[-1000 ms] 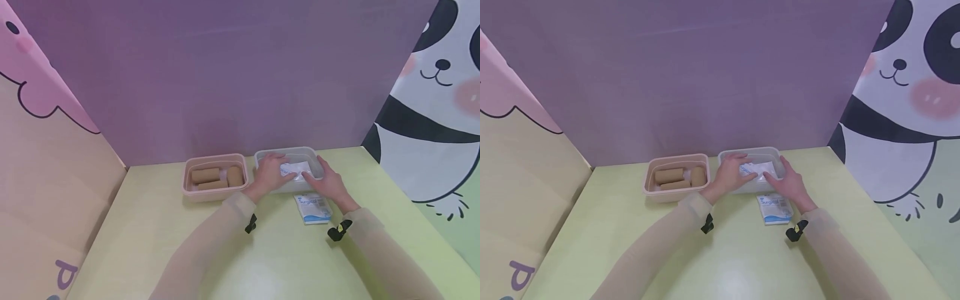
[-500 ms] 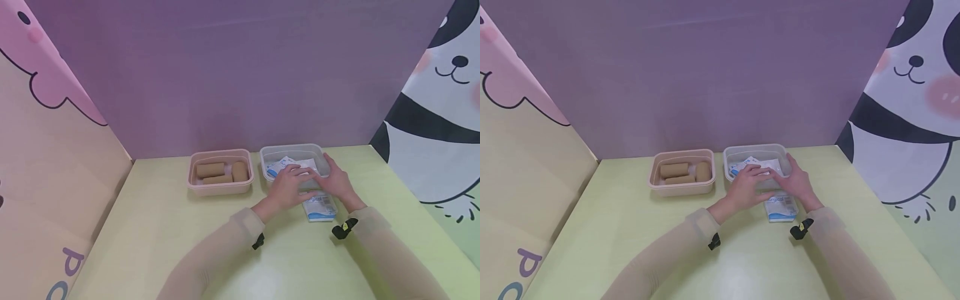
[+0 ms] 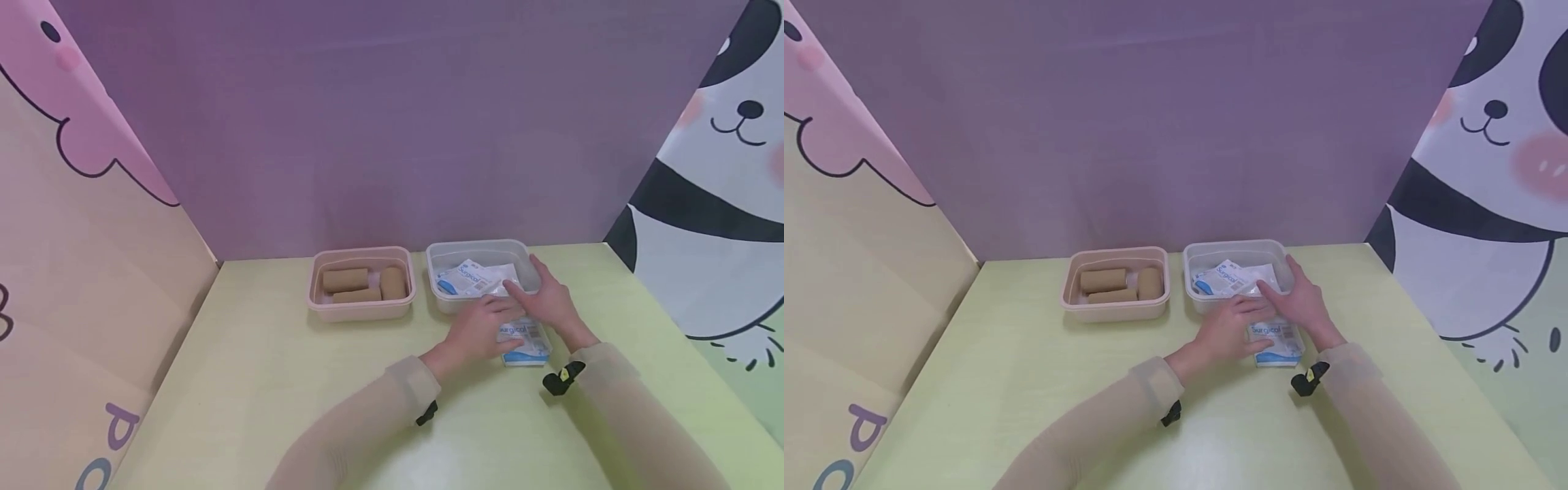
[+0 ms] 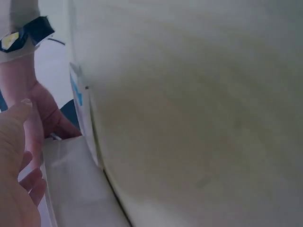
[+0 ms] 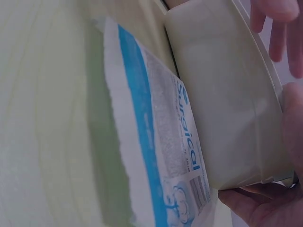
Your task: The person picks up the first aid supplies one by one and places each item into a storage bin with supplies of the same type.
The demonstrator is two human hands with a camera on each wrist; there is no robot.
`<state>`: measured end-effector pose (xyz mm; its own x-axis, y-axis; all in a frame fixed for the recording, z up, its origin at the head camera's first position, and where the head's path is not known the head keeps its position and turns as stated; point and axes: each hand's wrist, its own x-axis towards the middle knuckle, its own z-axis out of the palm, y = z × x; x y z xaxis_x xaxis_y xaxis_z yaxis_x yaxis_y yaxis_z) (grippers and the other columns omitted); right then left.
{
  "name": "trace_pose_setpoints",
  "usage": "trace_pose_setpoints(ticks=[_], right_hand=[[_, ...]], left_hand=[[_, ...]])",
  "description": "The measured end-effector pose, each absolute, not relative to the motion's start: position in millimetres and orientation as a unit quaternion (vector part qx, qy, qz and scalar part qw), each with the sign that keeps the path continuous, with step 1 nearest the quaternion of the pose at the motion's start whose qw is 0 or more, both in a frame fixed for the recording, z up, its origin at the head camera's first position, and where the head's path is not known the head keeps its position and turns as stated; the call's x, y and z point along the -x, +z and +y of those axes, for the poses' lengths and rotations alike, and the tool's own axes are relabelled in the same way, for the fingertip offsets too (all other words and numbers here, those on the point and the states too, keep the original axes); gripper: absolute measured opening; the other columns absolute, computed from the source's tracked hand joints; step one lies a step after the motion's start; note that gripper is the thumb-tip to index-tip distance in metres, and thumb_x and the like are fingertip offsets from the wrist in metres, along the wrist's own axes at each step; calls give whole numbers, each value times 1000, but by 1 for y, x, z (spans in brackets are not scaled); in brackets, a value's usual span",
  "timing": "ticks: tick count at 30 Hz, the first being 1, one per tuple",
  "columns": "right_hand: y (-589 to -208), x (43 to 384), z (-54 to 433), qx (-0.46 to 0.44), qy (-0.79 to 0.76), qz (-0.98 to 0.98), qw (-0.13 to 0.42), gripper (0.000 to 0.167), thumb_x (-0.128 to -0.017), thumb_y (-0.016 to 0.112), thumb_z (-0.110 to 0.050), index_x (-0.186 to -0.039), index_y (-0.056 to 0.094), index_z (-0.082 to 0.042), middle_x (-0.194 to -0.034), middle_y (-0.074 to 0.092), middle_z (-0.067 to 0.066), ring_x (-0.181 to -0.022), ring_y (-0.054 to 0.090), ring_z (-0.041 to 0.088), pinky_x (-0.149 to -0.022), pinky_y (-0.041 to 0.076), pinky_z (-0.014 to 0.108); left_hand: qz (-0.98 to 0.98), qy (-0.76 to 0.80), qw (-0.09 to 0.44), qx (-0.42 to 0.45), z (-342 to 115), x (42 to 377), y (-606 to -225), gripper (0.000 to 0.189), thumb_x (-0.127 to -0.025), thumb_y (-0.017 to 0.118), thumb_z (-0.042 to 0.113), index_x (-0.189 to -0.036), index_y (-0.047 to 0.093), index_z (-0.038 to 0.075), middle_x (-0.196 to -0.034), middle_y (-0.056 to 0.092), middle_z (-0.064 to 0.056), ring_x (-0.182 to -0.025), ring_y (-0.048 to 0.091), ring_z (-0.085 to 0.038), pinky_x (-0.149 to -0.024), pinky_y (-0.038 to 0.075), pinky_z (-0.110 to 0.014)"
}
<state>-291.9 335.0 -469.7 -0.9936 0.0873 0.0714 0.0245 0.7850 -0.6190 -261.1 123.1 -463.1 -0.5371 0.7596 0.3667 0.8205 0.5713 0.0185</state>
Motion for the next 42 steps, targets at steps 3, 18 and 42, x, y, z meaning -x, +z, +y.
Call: trace_pose_setpoints(ticks=[3, 18, 42], right_hand=[[-472, 292, 335, 26, 325, -943, 58, 106, -101, 57, -67, -172, 5, -8, -161, 37, 42, -138, 48, 64, -108, 46, 76], [-470, 288, 329, 24, 326, -943, 64, 102, -101, 57, -64, -171, 9, -7, -160, 37, 43, -141, 44, 65, -111, 41, 76], [-469, 291, 333, 24, 319, -945, 74, 102, -102, 57, -64, -171, 11, -4, -160, 38, 43, -141, 45, 64, -113, 41, 74]], left_hand=[[-869, -92, 151, 463, 126, 257, -470, 56, -99, 71, 54, -147, 66, 25, -152, 64, 7, -144, 58, -11, -126, 36, -25], [-879, -28, 35, 474, 140, 256, -492, 60, -101, 68, 55, -153, 59, 27, -160, 57, 3, -153, 47, -16, -130, 32, -31], [-892, -50, -63, 445, 128, 254, -471, 79, -76, 93, 57, -145, 67, 29, -143, 69, 14, -128, 61, -6, -113, 45, -17]])
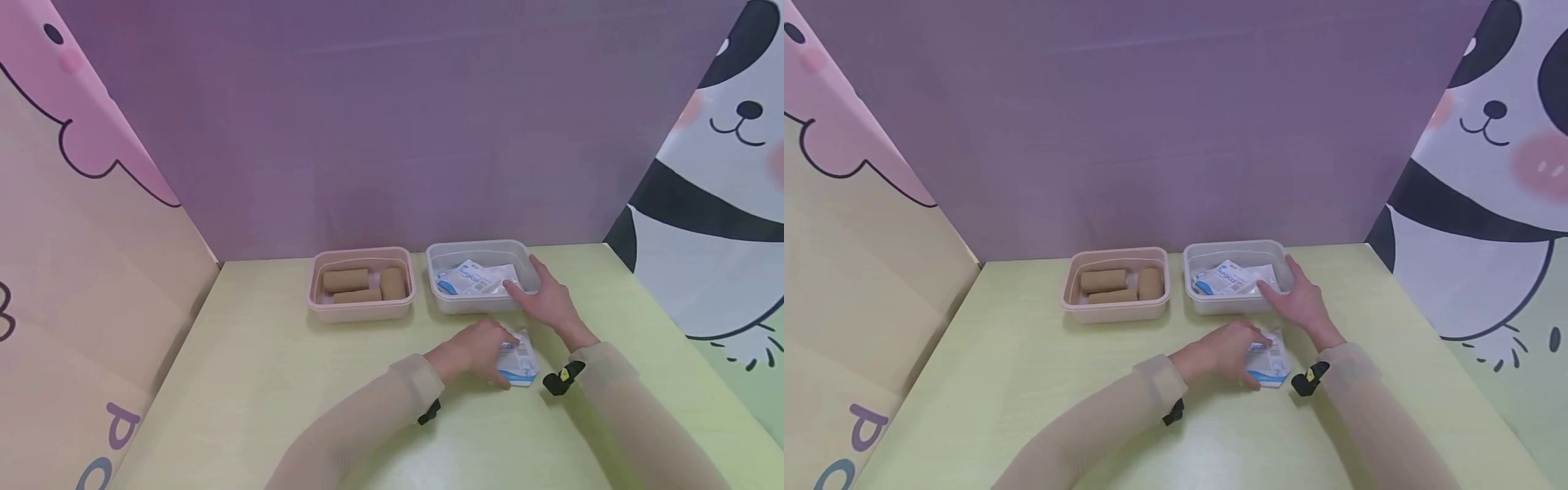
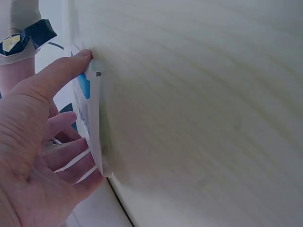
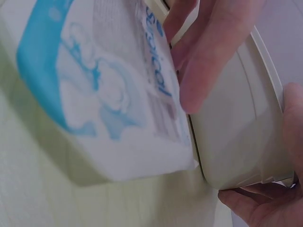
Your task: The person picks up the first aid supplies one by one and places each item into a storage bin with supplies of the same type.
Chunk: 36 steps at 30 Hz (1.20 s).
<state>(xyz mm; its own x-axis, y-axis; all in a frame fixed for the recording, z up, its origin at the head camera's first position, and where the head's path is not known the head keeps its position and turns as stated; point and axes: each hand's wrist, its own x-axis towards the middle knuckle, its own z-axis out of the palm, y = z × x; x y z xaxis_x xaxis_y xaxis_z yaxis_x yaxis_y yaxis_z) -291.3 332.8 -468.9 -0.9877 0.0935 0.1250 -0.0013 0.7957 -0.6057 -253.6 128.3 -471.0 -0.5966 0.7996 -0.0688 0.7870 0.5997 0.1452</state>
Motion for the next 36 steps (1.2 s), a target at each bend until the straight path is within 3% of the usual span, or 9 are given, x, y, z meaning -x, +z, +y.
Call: trace_pose_setpoints(ticks=[11, 19, 26, 32, 36], right_hand=[[-469, 291, 335, 25, 323, -944, 66, 103, -102, 56, -64, -171, 8, -5, -158, 39, 43, -138, 49, 62, -110, 45, 73], [-471, 292, 334, 24, 325, -943, 66, 104, -102, 57, -65, -171, 8, -5, -157, 41, 43, -134, 52, 61, -106, 49, 72], [-471, 294, 337, 28, 317, -946, 64, 104, -102, 59, -63, -170, 8, -3, -156, 41, 44, -131, 53, 60, -104, 48, 72], [-470, 293, 339, 18, 306, -949, 79, 92, -101, 65, -38, -169, 15, -1, -149, 46, 46, -119, 58, 60, -97, 51, 68], [-470, 292, 337, 22, 311, -948, 67, 94, -103, 60, -47, -170, 11, -3, -156, 39, 45, -131, 50, 64, -107, 45, 74]], left_hand=[[879, 80, 30, -469, 119, 259, -456, 74, -78, 90, 56, -142, 70, 24, -137, 72, 11, -123, 63, -5, -109, 45, -14], [846, 135, -23, -515, 94, 268, -435, 72, -75, 89, 54, -138, 73, 22, -135, 74, 3, -130, 63, -11, -116, 42, -19], [828, 178, -84, -526, 77, 278, -417, 68, -74, 89, 51, -134, 76, 21, -130, 75, 4, -124, 64, -12, -116, 43, -22], [858, 202, -111, -459, 71, 293, -406, 72, -76, 90, 50, -139, 72, 19, -142, 70, -4, -134, 61, -19, -116, 48, -31], [890, 222, -133, -376, 70, 302, -404, 72, -81, 88, 50, -143, 70, 20, -152, 64, -5, -143, 57, -22, -118, 47, -35]])
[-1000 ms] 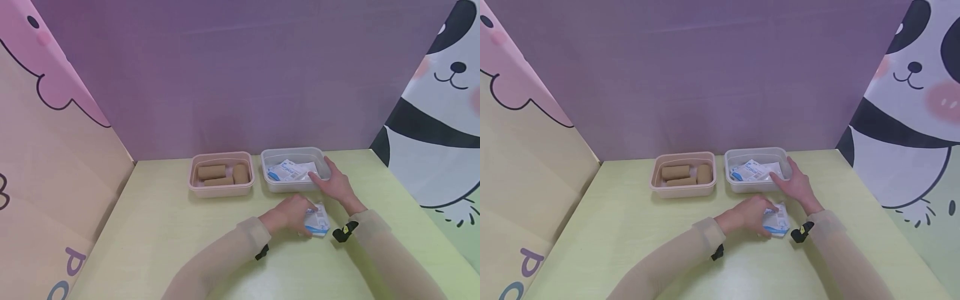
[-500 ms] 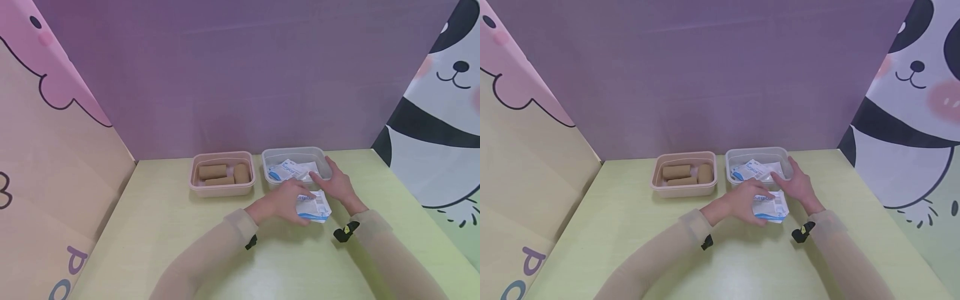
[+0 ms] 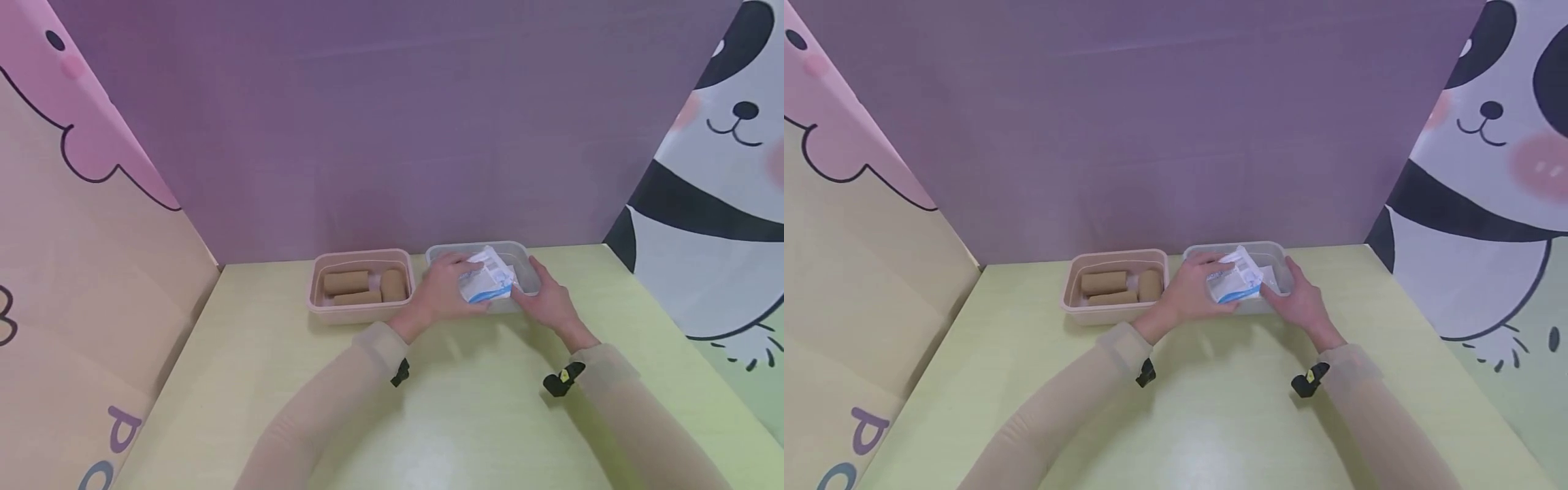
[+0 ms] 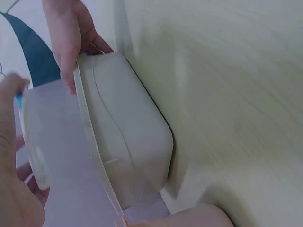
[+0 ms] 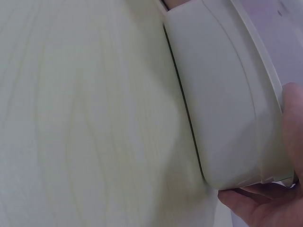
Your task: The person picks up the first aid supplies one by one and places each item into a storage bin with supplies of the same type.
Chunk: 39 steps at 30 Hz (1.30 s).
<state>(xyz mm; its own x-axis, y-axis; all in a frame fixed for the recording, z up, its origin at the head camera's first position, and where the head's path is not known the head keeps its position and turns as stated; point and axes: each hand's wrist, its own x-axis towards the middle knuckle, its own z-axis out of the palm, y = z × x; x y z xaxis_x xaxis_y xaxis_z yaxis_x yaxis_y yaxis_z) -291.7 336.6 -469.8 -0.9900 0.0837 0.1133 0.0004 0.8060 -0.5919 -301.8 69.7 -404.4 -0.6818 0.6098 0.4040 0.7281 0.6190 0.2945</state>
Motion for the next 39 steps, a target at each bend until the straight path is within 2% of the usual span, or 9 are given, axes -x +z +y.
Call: trace_pose_setpoints(ticks=[2, 5, 13, 18, 26, 39], right_hand=[[-470, 292, 335, 24, 311, -948, 63, 96, -104, 57, -55, -170, 10, -4, -160, 36, 44, -137, 45, 66, -111, 41, 75], [-472, 292, 332, 25, 310, -948, 70, 99, -103, 56, -62, -171, 12, -5, -159, 37, 44, -139, 45, 66, -112, 41, 75], [-475, 294, 329, 24, 312, -947, 70, 99, -102, 57, -62, -170, 14, -4, -159, 37, 44, -139, 44, 67, -113, 40, 75], [-475, 296, 327, 24, 311, -948, 65, 100, -102, 56, -63, -171, 12, -5, -160, 36, 44, -140, 43, 67, -114, 39, 75], [-472, 291, 332, 23, 304, -949, 76, 99, -103, 56, -62, -170, 14, -3, -158, 37, 44, -138, 43, 69, -112, 39, 76], [-472, 298, 337, 21, 309, -949, 63, 101, -103, 56, -63, -171, 10, -4, -160, 35, 44, -138, 43, 68, -110, 40, 78]], left_hand=[[-895, -225, 154, 352, 69, 307, -406, 70, -82, 87, 50, -142, 70, 19, -153, 64, -5, -143, 57, -23, -120, 45, -35], [-897, -228, 174, 337, 68, 313, -407, 68, -83, 87, 49, -140, 72, 15, -152, 65, -7, -143, 58, -24, -122, 43, -37], [-906, -246, 155, 309, 66, 323, -412, 68, -84, 88, 46, -140, 71, 11, -154, 62, -13, -145, 56, -28, -123, 43, -36], [-912, -229, 156, 303, 70, 331, -418, 67, -84, 88, 46, -140, 71, 13, -151, 66, -8, -148, 54, -24, -128, 37, -38], [-920, -175, 152, 315, 86, 335, -418, 63, -89, 84, 50, -141, 71, 17, -148, 68, 0, -150, 52, -19, -127, 38, -38], [-936, -156, 121, 292, 96, 336, -413, 64, -92, 79, 54, -147, 66, 25, -164, 52, -6, -150, 50, -25, -123, 42, -40]])
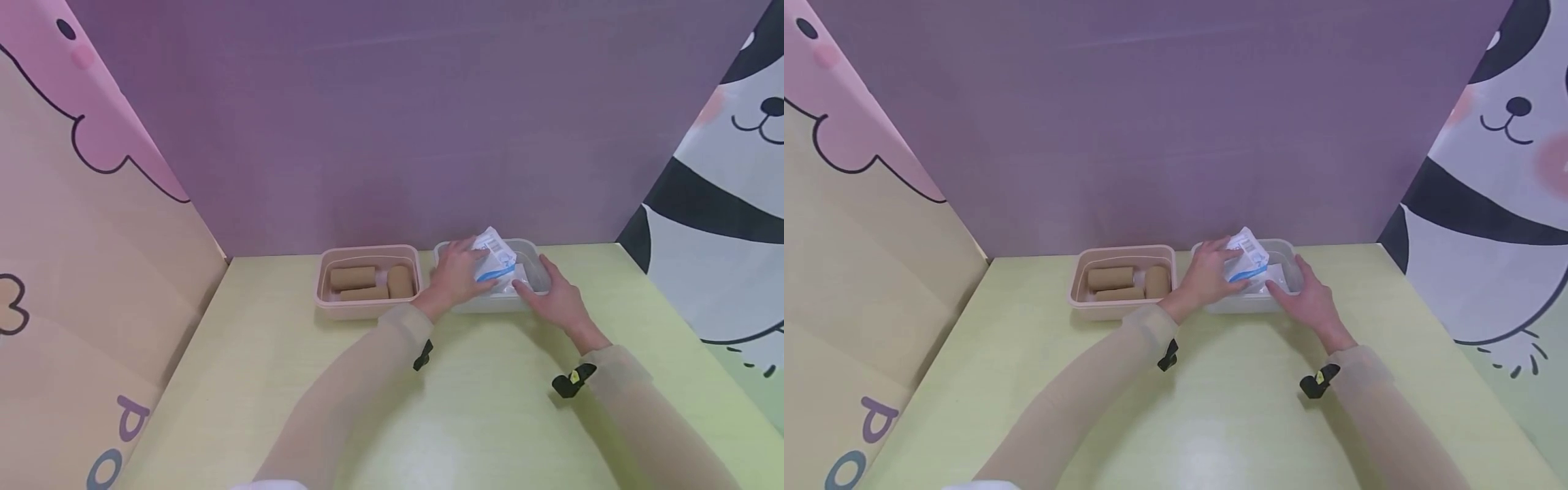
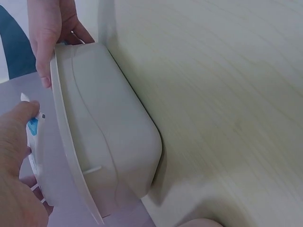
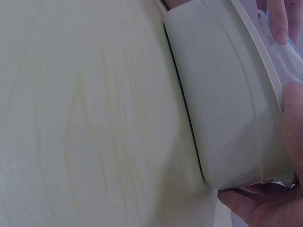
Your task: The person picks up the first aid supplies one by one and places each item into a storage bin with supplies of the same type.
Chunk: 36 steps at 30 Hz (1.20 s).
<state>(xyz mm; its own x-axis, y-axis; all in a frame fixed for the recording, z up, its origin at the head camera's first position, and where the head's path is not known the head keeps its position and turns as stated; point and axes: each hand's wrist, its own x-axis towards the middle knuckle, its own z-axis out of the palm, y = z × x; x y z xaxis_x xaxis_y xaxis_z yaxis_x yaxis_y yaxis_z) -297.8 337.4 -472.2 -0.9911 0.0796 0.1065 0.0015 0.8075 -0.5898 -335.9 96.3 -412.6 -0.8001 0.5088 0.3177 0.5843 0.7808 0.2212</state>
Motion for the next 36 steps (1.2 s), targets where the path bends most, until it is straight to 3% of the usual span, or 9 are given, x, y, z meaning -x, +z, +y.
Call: trace_pose_setpoints(ticks=[14, 24, 29, 36], right_hand=[[-471, 295, 336, 24, 317, -946, 70, 101, -102, 57, -63, -171, 11, -6, -160, 36, 43, -138, 45, 66, -111, 41, 76], [-468, 292, 335, 24, 322, -944, 72, 101, -102, 57, -63, -171, 11, -5, -160, 35, 44, -139, 45, 67, -110, 41, 76], [-469, 293, 336, 27, 324, -943, 75, 101, -102, 58, -63, -171, 12, -6, -160, 36, 44, -139, 44, 66, -111, 41, 76], [-472, 293, 336, 31, 321, -944, 67, 102, -101, 57, -65, -171, 12, -7, -162, 35, 42, -142, 42, 66, -114, 39, 76]], left_hand=[[-941, -155, 113, 277, 102, 338, -415, 61, -95, 76, 53, -146, 67, 21, -160, 57, -8, -152, 49, -26, -127, 39, -41], [-942, -133, 122, 284, 109, 341, -418, 60, -95, 74, 57, -144, 68, 24, -148, 68, 1, -150, 52, -21, -121, 45, -39], [-938, -142, 118, 294, 114, 344, -422, 59, -95, 74, 56, -144, 69, 22, -143, 72, 3, -152, 50, -18, -125, 40, -35], [-942, -154, 98, 283, 116, 347, -427, 58, -95, 74, 56, -143, 69, 24, -146, 69, 6, -153, 48, -17, -124, 41, -37]])
